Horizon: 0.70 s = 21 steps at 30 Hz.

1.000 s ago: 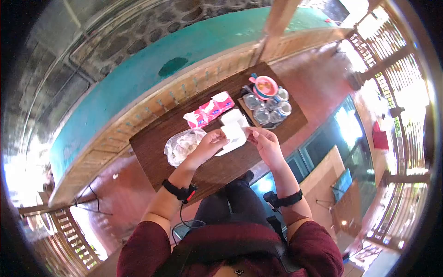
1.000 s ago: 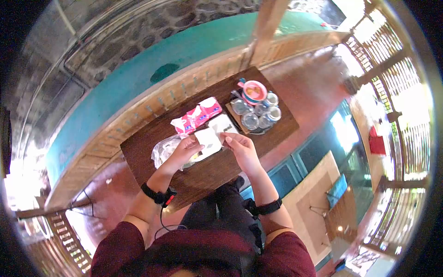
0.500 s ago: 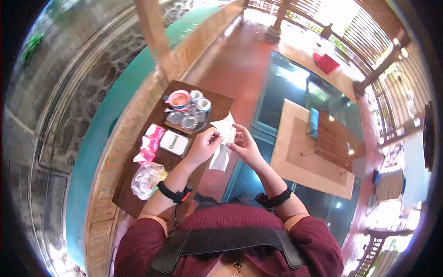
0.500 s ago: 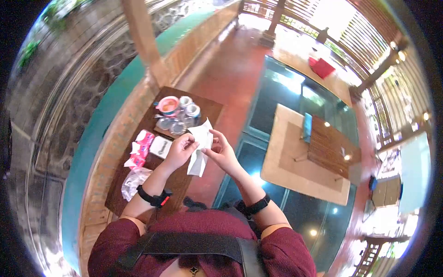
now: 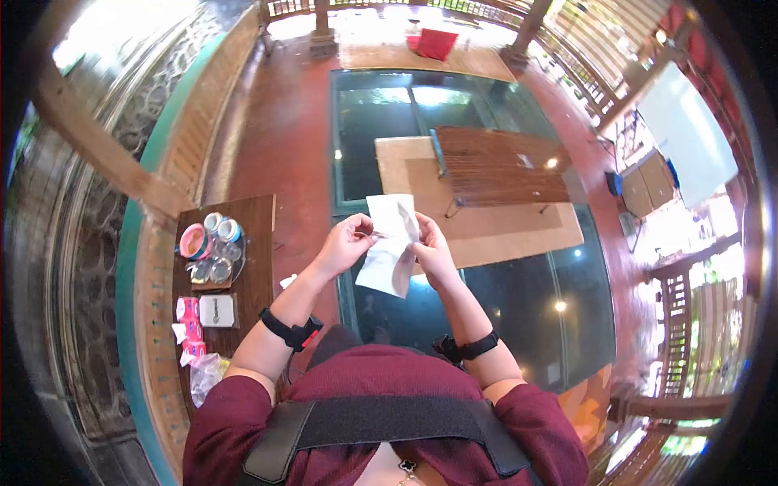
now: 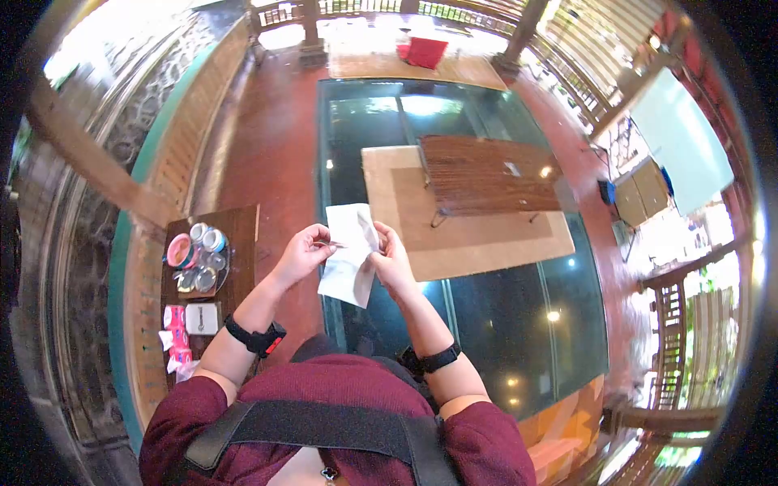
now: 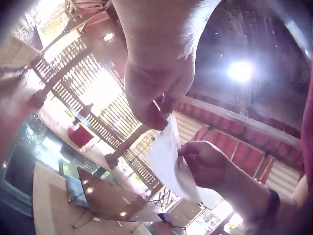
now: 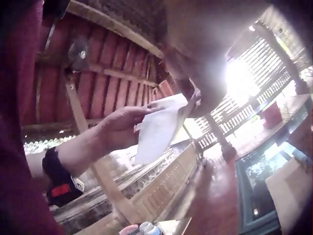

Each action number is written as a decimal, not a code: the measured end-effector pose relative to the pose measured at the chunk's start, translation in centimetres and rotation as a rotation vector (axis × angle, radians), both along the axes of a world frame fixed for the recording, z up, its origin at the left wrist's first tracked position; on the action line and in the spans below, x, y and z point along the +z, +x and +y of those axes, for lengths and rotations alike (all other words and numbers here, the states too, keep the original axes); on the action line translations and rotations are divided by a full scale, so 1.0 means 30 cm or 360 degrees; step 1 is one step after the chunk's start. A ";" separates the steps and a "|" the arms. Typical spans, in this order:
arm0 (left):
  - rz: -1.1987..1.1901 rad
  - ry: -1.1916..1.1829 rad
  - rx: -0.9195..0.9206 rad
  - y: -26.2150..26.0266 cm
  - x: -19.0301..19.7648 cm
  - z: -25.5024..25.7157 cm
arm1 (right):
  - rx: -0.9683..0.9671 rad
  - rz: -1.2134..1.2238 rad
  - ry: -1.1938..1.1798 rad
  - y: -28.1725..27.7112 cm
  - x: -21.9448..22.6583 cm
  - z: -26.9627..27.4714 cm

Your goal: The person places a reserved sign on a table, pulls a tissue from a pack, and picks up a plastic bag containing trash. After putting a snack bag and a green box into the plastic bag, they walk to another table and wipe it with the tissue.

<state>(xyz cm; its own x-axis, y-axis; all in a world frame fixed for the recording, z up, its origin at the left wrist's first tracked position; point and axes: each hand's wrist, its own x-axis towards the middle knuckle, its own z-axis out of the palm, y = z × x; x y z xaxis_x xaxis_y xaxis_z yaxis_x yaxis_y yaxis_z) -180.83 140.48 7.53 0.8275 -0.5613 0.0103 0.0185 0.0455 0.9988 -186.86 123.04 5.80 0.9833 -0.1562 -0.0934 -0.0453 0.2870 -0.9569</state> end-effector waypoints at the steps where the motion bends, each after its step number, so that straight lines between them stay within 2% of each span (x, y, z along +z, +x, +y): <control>1: 0.0108 0.0018 -0.0086 0.014 -0.005 -0.047 | 0.0005 0.0066 0.0007 -0.012 0.002 -0.056; 3: 0.0311 0.0059 -0.0260 0.062 -0.021 -0.136 | 0.0014 0.0186 0.0022 -0.025 0.013 -0.165; 4: 0.0405 -0.0016 -0.0332 0.086 -0.025 -0.179 | -0.0103 0.0143 0.0006 -0.028 0.014 -0.202; 7: 0.0359 -0.0117 -0.0495 0.152 -0.012 -0.311 | -0.0149 -0.0120 -0.0212 -0.016 -0.010 -0.328; 8: 0.0184 -0.0151 -0.0587 0.205 -0.067 -0.349 | -0.0246 -0.0254 -0.0233 -0.003 -0.015 -0.365; 11: 0.0360 -0.0146 -0.0620 0.289 -0.053 -0.492 | -0.0336 -0.0240 -0.0159 0.054 0.032 -0.460; 12: 0.0386 -0.0180 -0.0590 0.320 -0.055 -0.537 | -0.0317 -0.0292 -0.0236 0.084 0.031 -0.503; 15: 0.0916 -0.0366 -0.0676 0.453 -0.054 -0.673 | -0.0343 -0.0431 -0.0834 0.177 0.056 -0.602; 16: 0.1007 -0.0333 -0.0792 0.494 -0.051 -0.716 | -0.0269 -0.0451 -0.1246 0.200 0.081 -0.651; 19: 0.1066 -0.0074 -0.1091 0.623 -0.041 -0.842 | -0.0166 -0.0513 -0.1325 0.298 0.146 -0.736; 20: 0.1128 -0.0164 -0.1265 0.684 -0.075 -0.880 | -0.0160 -0.0500 -0.1342 0.335 0.130 -0.777; 21: 0.1030 -0.0057 -0.1285 0.712 -0.052 -0.908 | -0.0159 -0.0483 -0.1387 0.366 0.140 -0.804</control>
